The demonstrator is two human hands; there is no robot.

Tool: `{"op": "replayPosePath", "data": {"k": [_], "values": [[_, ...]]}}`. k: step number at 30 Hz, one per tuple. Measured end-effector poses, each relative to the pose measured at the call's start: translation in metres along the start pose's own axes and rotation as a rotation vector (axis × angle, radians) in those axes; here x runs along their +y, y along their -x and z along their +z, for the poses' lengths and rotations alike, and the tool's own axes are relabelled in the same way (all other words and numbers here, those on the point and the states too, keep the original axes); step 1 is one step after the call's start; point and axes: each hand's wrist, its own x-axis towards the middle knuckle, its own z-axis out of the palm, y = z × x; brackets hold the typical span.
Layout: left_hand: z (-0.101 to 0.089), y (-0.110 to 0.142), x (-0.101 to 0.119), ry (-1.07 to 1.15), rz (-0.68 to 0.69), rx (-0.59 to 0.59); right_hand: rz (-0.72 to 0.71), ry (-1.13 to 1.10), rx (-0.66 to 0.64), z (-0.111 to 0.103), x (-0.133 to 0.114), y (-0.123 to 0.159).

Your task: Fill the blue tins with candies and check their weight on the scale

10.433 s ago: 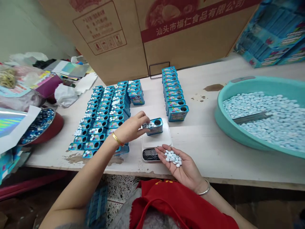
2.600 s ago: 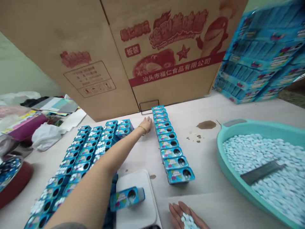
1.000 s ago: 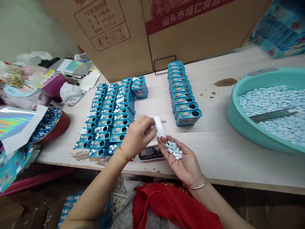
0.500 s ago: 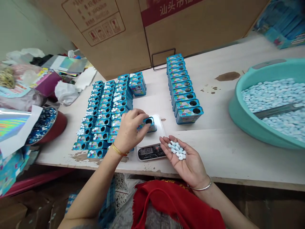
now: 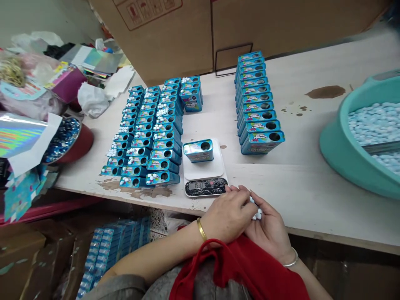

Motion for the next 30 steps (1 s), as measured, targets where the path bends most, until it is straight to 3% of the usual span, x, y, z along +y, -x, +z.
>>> {"op": "replayPosePath", "data": {"k": [5, 13, 17, 20, 25, 30], "values": [[-0.003, 0.000, -0.002, 0.030, 0.129, -0.016, 0.016, -0.008, -0.027, -0.002, 0.004, 0.001], [-0.012, 0.004, -0.014, 0.098, 0.020, -0.009, -0.023, -0.002, -0.087, 0.006, 0.003, -0.002], [-0.029, 0.004, -0.027, 0.366, -0.040, 0.069, -0.082, -0.046, -0.067, 0.022, 0.000, -0.002], [-0.047, -0.001, -0.040, 0.450, -0.044, 0.197, -0.110, -0.057, -0.140, 0.033, 0.001, -0.005], [-0.079, -0.017, -0.072, 0.252, -0.116, 0.471, -0.146, 0.001, -0.267, 0.041, 0.001, -0.009], [-0.088, -0.021, -0.104, 0.100, -0.175, 0.408, -0.162, -0.025, -0.255, 0.035, -0.004, -0.009]]}}
